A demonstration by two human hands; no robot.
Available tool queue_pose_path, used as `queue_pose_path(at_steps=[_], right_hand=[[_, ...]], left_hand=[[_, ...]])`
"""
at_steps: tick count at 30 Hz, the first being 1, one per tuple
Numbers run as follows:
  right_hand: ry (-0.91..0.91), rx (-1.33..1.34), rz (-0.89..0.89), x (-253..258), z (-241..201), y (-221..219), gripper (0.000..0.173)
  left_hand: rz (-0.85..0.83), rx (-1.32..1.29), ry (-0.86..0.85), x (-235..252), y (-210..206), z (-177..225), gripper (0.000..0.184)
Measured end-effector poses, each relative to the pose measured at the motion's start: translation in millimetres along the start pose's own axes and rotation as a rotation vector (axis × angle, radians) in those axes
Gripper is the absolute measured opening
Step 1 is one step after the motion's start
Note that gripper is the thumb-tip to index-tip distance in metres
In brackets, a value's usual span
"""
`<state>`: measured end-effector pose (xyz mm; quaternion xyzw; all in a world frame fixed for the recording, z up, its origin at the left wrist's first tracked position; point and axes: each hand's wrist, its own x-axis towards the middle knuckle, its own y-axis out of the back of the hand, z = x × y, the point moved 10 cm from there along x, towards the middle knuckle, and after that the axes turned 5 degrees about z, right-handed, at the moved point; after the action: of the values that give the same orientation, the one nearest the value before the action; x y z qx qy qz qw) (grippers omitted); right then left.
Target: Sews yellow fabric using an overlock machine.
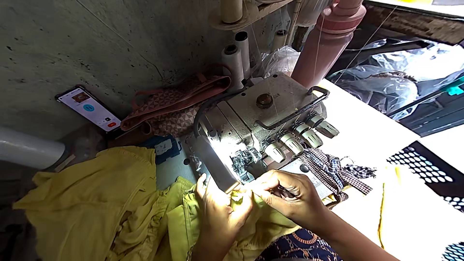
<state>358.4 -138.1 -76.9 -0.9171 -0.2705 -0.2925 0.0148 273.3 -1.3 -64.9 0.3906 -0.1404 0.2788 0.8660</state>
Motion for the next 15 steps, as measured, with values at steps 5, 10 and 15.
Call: queue_pose_path(at_steps=[5,10,15], right_hand=[[0.037,-0.022,0.068,-2,-3,4,0.01],[-0.014,0.008,0.073,-3,2,3,0.009],[-0.156,-0.064,0.014,-2,11,0,0.02]], left_hand=[[-0.037,0.027,0.016,-2,-3,1,0.021],[-0.01,0.067,-0.007,-3,1,3,0.018],[0.039,0.127,-0.036,-6,0,12,0.019]])
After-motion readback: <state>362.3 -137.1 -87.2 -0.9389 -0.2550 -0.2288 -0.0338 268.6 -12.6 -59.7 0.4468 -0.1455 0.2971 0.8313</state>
